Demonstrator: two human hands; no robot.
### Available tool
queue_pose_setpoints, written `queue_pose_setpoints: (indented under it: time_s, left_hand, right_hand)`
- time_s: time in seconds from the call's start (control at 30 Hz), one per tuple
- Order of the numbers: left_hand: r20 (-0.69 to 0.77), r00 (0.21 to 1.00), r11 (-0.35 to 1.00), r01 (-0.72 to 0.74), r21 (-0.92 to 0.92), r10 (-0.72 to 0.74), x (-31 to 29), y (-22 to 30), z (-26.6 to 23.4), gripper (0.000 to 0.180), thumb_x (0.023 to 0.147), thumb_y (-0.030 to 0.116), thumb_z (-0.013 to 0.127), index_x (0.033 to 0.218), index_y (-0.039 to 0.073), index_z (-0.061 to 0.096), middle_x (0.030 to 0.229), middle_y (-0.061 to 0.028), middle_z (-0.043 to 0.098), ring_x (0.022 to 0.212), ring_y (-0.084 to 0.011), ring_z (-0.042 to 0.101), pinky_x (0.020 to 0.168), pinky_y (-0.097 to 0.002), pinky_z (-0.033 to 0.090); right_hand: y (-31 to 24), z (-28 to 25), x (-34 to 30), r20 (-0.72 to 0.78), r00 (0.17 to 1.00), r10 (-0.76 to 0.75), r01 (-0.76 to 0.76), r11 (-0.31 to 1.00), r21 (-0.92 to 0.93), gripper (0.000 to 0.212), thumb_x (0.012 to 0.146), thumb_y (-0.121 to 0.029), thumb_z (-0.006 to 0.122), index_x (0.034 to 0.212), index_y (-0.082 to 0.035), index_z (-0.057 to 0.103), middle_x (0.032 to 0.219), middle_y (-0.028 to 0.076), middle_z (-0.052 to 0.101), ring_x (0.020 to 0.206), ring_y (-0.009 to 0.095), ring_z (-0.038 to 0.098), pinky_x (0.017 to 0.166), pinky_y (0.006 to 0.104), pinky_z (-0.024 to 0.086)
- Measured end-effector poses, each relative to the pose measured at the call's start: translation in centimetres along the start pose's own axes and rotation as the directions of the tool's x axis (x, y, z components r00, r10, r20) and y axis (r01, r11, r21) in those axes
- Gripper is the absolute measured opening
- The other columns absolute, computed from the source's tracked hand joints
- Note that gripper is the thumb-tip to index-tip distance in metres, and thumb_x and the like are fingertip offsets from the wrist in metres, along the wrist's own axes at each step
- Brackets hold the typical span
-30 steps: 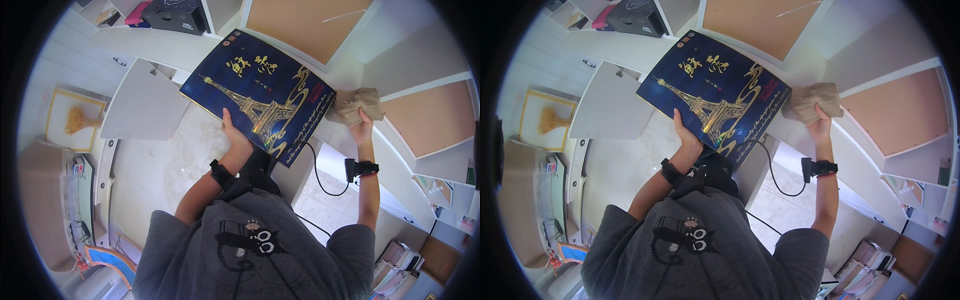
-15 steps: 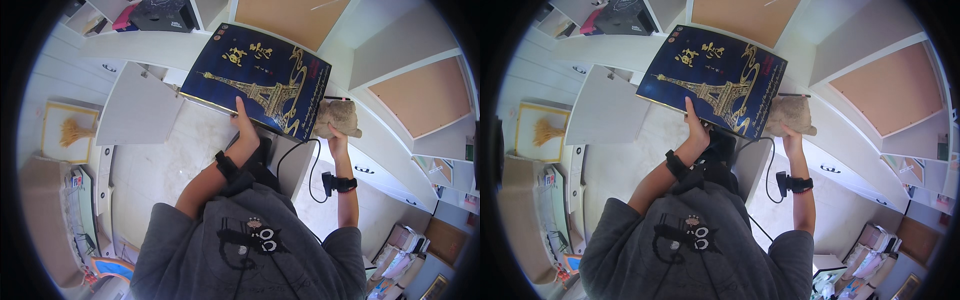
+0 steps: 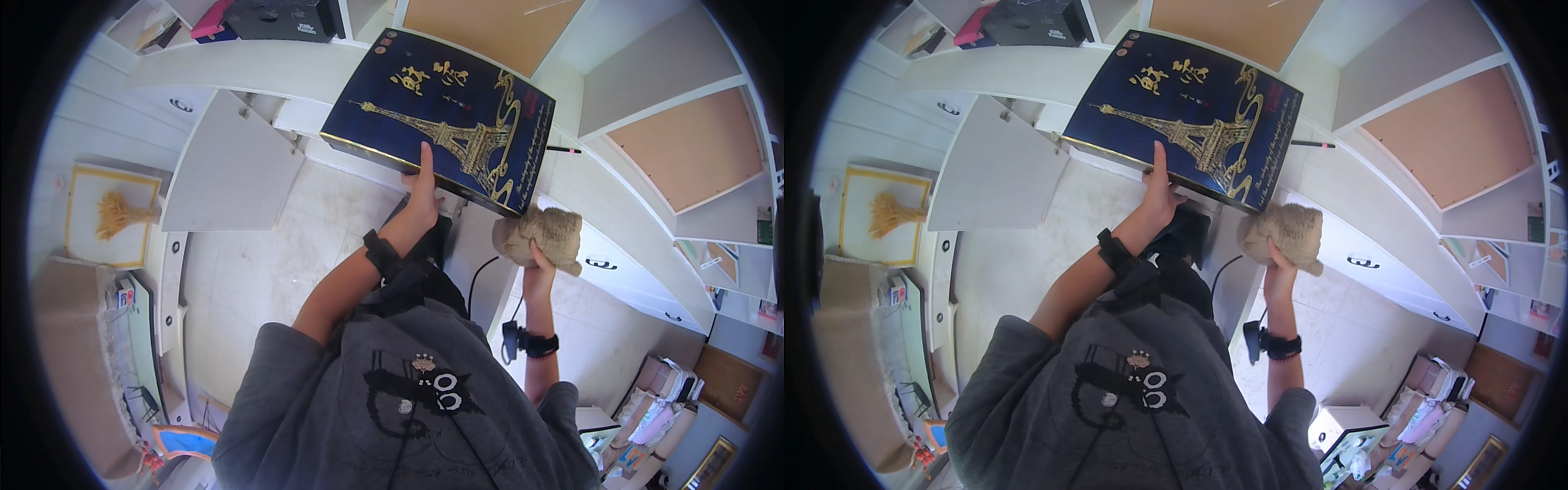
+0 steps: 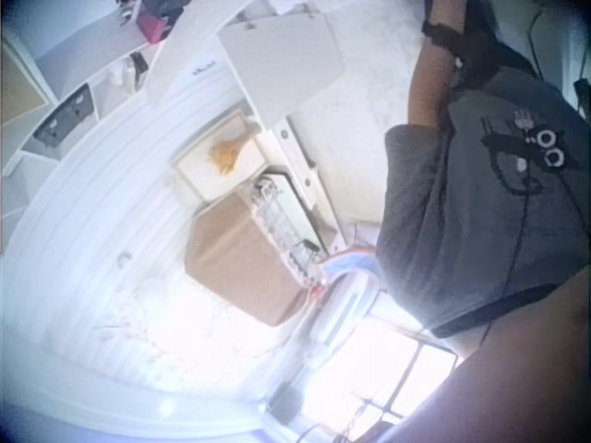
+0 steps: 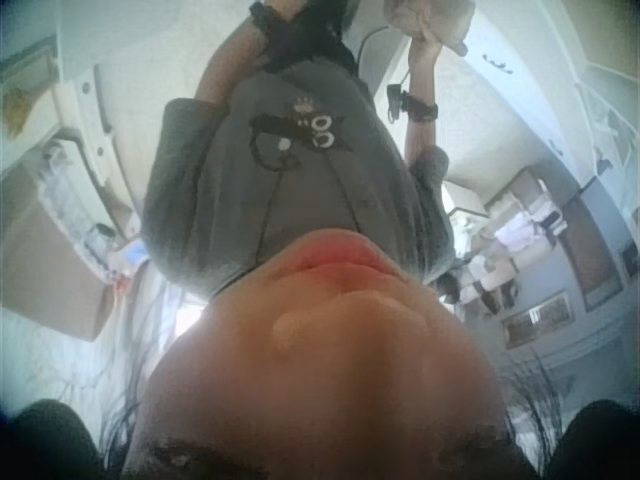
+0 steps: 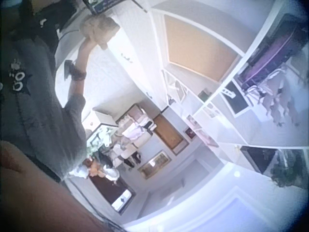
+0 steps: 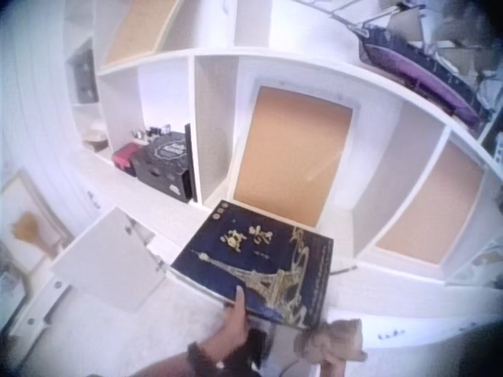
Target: The person wipes the inside of a shelf with a cloth, then wipes the surfaces of a box, a bag, and some papers before placing them back onto the shelves.
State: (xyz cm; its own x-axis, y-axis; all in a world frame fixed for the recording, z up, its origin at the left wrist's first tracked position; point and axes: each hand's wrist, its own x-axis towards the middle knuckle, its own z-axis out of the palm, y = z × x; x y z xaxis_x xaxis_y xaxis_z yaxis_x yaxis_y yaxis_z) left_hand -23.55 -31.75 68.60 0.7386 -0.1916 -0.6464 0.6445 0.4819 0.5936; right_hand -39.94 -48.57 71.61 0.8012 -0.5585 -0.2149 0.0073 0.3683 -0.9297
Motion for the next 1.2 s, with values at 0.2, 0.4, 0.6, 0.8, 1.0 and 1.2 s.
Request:
queue_pose_setpoints:
  time_s: [0.2,0.4,0.6,0.8,1.0,1.2]
  left_hand:
    - [0.148,0.982,0.99,0.105,0.09,-0.117,-0.5,1.5,-2.4,0.112,0.064,0.073,0.055,0.133,0.004,-0.001,0.136,-0.0217,0.019,0.125,-0.0393,0.023,0.098,-0.0627,0.013]
    - [0.206,0.972,0.961,0.053,0.271,-0.111,-0.6,3.6,-8.7,0.109,0.064,0.061,0.066,0.134,0.003,0.006,0.131,-0.0201,0.027,0.121,-0.0342,0.031,0.095,-0.054,0.027]
    - [-0.072,0.943,0.885,-0.275,0.376,0.324,0.5,7.7,-9.9,0.116,0.059,0.032,0.081,0.135,-0.001,-0.001,0.129,-0.0265,0.027,0.116,-0.0351,0.037,0.091,-0.0429,0.038]
    - [0.081,0.655,0.486,-0.632,0.604,0.752,1.8,8.6,-12.0,0.092,0.063,0.018,0.077,0.132,-0.003,0.021,0.127,-0.0218,0.035,0.116,-0.0296,0.04,0.096,-0.0354,0.036]
    - [0.042,0.685,0.535,-0.605,0.589,0.728,0.8,8.7,-11.0,0.082,0.068,0.015,0.073,0.133,0.001,0.025,0.125,-0.0204,0.04,0.113,-0.0311,0.045,0.094,-0.0361,0.039]
    - [0.018,0.668,0.505,-0.58,0.639,0.744,0.9,8.8,-10.9,0.082,0.067,0.015,0.073,0.133,0.001,0.026,0.122,-0.0214,0.043,0.113,-0.0355,0.045,0.094,-0.0378,0.038]
  right_hand:
    - [-2.9,1.4,-2.9,-0.004,0.999,-0.035,0.034,0.915,0.401,0.051,0.082,-0.008,0.051,0.13,-0.005,0.033,0.127,0.009,0.043,0.119,0.025,0.04,0.102,0.041,0.03]
    - [-10.2,2.3,3.2,-0.013,0.973,-0.229,0.229,0.972,0.054,0.047,0.082,-0.008,0.052,0.126,0.001,0.037,0.124,0.01,0.046,0.116,0.023,0.043,0.1,0.0402,0.032]
    - [-10.2,8.9,17.0,0.207,0.945,-0.255,0.323,0.826,-0.461,0.056,0.074,-0.017,0.066,0.12,0.005,0.042,0.117,0.012,0.049,0.107,0.02,0.047,0.093,0.0299,0.035]
    - [-3.5,18.7,23.8,0.268,0.889,-0.371,0.457,0.739,-0.495,0.064,0.07,-0.031,0.069,0.119,0.003,0.046,0.11,0.019,0.056,0.101,0.026,0.053,0.088,0.0305,0.038]
    - [1.1,25.2,27.8,0.406,0.871,-0.275,0.483,0.633,-0.606,0.076,0.062,-0.041,0.072,0.121,-0.001,0.045,0.109,0.02,0.056,0.104,0.03,0.053,0.089,0.0328,0.038]
    - [4.3,33.7,24.8,0.538,0.824,-0.177,0.499,0.675,-0.544,0.068,0.059,-0.041,0.072,0.114,-0.007,0.05,0.105,0.016,0.059,0.1,0.031,0.055,0.086,0.0339,0.041]
